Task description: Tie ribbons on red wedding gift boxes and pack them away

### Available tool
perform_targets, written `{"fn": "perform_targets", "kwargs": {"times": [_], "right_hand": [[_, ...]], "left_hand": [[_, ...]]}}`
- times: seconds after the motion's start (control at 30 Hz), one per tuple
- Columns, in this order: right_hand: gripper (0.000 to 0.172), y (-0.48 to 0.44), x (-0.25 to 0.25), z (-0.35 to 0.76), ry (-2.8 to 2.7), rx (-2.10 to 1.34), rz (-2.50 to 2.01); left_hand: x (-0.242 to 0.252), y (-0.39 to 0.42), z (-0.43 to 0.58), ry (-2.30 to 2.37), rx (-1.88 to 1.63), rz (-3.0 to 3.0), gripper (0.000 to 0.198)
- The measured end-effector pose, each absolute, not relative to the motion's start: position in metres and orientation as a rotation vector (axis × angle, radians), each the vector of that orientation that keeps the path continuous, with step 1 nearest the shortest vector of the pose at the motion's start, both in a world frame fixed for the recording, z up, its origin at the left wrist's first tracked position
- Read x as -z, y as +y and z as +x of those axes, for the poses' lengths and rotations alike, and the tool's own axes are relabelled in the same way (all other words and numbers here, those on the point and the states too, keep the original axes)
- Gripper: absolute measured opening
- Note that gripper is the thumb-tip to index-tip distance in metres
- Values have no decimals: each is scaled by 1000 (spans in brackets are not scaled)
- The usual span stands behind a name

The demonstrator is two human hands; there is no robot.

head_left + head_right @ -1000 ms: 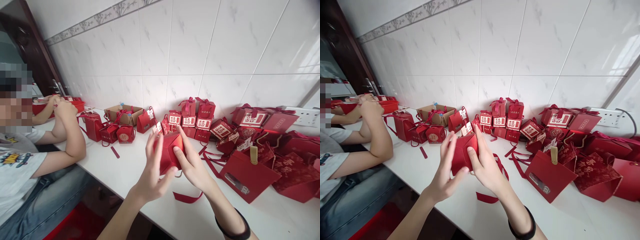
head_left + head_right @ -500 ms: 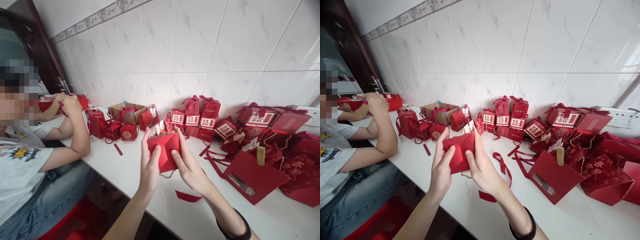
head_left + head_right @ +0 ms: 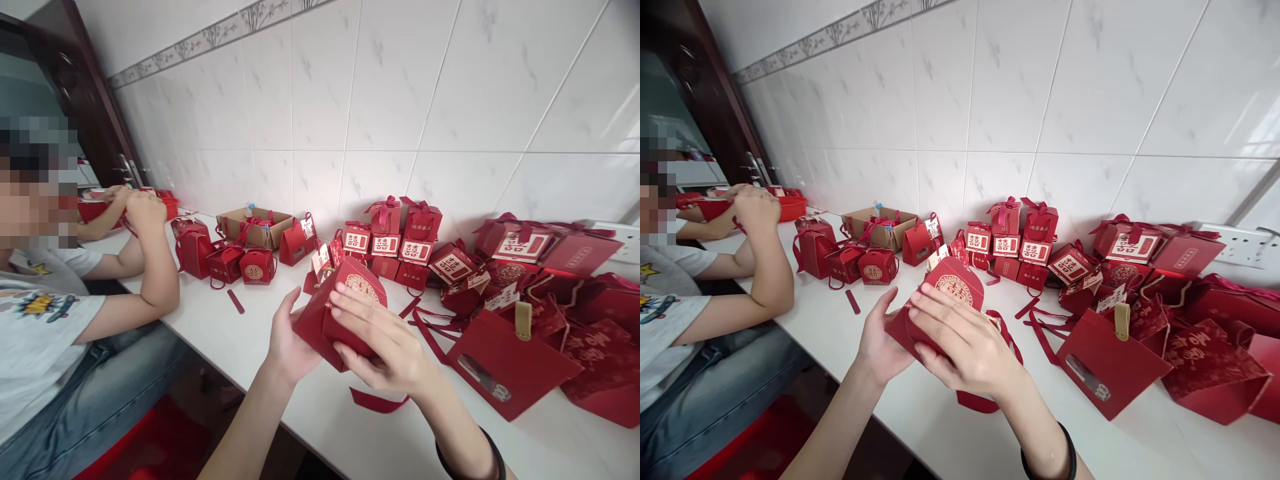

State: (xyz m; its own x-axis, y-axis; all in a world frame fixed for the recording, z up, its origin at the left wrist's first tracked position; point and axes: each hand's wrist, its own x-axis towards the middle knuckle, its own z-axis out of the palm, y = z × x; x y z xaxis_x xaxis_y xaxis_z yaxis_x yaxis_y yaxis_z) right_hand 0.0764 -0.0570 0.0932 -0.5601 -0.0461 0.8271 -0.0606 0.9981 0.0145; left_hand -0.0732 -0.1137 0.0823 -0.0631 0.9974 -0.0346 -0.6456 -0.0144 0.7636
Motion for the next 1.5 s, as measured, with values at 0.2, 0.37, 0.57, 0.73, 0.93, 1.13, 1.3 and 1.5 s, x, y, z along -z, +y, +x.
{"fn": "perform_targets", "kwargs": {"times": [0.2, 0.37, 0.57, 0.73, 0.93, 1.13, 1.3, 1.5], "right_hand": [[44, -59, -90, 75, -2056, -144, 121], [44, -59, -91, 79, -2038, -426, -321], [87, -50, -95, 89, -2174, -754, -391], [76, -52, -100, 99, -2330, -580, -277], [43, -68, -110, 103, -2447, -231, -310], [18, -74, -112, 106, -2378, 77, -391], [22, -63, -110, 113, -2334, 173, -454], [21, -62, -104, 109, -2371, 192, -284]], "left_hand": [[-62, -114, -89, 775, -1583, 852, 48], [-49, -118, -88, 1174, -1834, 1299, 67], [-42, -119, -88, 1308, -1877, 1858, 102], [-34, -116, -98, 1504, -1896, 2077, 116], [-32, -104, -100, 1598, -2334, 2422, 116], [-19, -102, -95, 1442, -2398, 2427, 113], [-39, -124, -87, 1289, -2106, 1593, 57], [-91, -138, -85, 1793, -1433, 1352, 46]]}}
